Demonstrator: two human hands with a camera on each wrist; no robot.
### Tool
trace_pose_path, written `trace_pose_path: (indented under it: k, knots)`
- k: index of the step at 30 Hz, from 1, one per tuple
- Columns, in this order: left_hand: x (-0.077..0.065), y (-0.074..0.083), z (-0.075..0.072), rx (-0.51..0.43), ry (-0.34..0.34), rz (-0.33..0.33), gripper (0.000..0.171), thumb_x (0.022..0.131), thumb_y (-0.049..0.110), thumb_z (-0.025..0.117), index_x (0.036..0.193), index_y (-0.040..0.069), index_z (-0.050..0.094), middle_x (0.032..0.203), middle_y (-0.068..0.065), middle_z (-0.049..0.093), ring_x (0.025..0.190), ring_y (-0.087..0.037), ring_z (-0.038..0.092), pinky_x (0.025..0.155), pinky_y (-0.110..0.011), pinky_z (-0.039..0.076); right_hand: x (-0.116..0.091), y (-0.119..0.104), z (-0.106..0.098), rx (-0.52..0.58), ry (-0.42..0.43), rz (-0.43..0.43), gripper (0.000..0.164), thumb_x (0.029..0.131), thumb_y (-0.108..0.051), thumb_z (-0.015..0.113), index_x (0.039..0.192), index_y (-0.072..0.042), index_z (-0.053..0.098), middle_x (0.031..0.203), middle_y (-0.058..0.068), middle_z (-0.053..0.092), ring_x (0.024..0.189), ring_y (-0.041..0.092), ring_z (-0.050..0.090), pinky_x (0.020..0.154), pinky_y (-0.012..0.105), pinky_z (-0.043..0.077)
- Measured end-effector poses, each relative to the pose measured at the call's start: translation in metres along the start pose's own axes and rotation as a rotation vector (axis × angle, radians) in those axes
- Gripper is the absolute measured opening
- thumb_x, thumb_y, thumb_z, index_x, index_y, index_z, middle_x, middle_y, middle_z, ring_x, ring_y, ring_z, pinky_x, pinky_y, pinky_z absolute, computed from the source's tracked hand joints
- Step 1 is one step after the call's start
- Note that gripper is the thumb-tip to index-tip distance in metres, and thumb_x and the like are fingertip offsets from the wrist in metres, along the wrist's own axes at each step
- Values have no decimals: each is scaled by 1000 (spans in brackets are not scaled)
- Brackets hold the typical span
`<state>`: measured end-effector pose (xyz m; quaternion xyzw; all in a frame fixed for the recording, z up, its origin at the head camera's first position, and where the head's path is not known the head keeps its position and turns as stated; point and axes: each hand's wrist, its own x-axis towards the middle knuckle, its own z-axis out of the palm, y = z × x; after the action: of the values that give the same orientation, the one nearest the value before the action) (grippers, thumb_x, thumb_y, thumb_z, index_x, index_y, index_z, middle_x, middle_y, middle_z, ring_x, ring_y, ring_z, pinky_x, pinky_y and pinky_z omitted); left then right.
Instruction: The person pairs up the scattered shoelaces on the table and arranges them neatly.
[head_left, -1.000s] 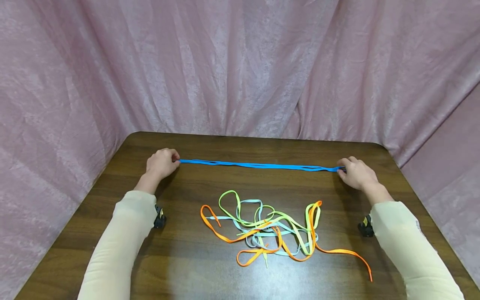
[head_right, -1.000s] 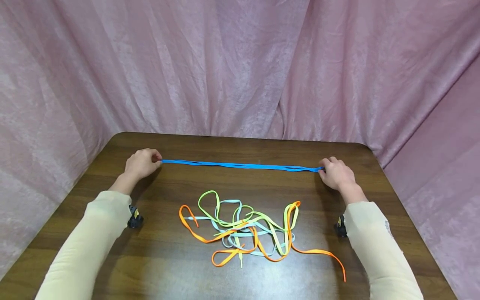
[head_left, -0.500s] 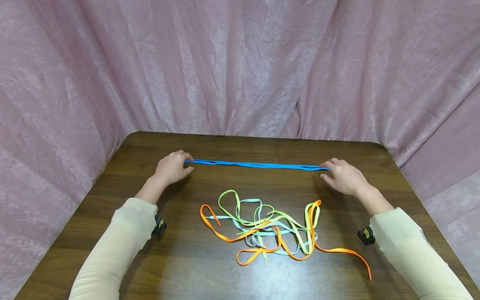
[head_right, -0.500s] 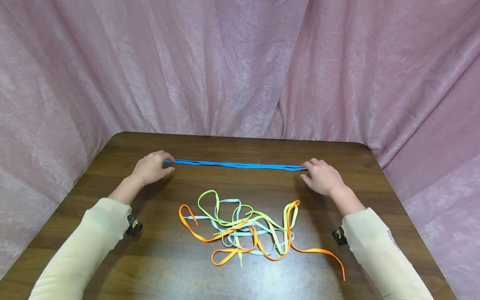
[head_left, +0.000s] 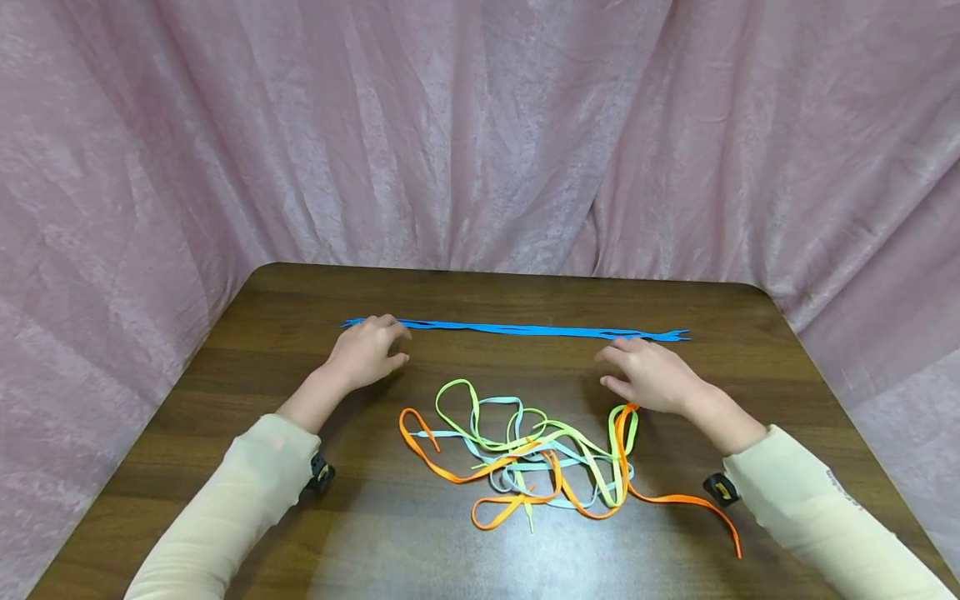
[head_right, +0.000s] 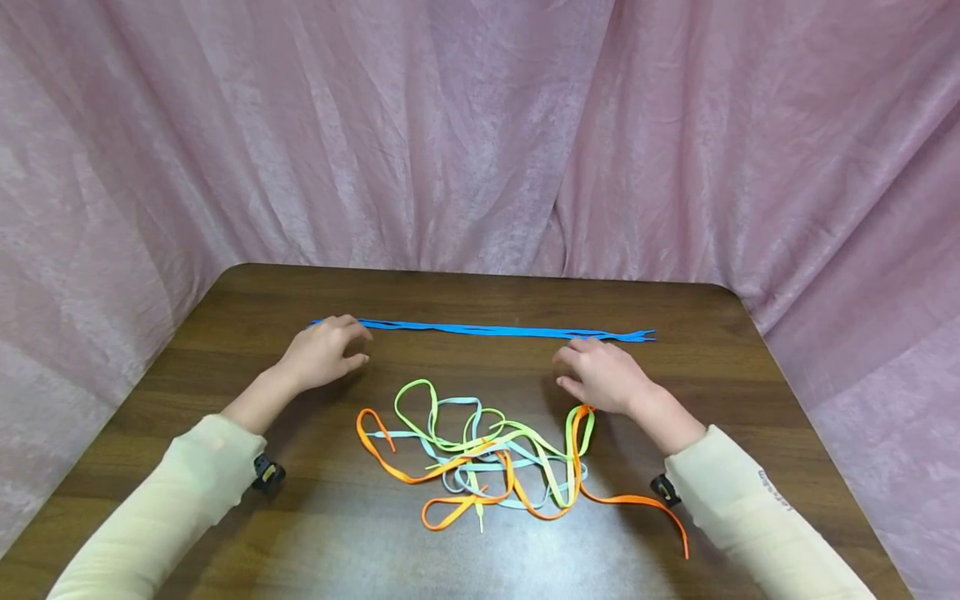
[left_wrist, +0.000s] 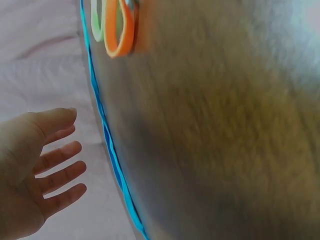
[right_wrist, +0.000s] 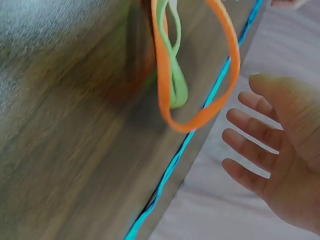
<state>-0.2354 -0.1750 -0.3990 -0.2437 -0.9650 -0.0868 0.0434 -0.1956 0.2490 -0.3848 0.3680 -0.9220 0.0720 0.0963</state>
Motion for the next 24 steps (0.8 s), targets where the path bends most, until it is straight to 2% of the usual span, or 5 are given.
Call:
trace_pose_path:
  k: [4,12,20,24]
  knots:
    - [-3,9,3,17,9,42,29,80,26,71,104,12,66,103,-5,60,92,-26,58,69,-37,49,4,-13,-1,-11,-45,-39,25,79,-20,70,101,-9,65,93,3,61,83,21,59,70,37,48]
    - [-7,29,9,8,21,119,26,80,25,71,103,13,66,103,-3,60,95,-25,57,78,-39,48,12,-36,5,-17,-125,-96,23,79,-21,70,100,-13,65,92,0,61,83,19,60,69,35,49]
    - [-12,47,18,10,-6,186,27,78,24,72,102,13,67,102,-3,60,91,-23,56,76,-37,48,18,-55,20,11,-186,-151,16,81,-20,68,95,-15,64,89,-2,60,80,17,59,69,33,49]
    - [-16,54,21,13,-7,206,28,77,26,73,102,14,67,101,-1,60,88,-21,56,74,-35,47,19,-60,25,28,-212,-148,12,81,-19,68,92,-15,64,85,-3,58,74,12,54,64,28,46]
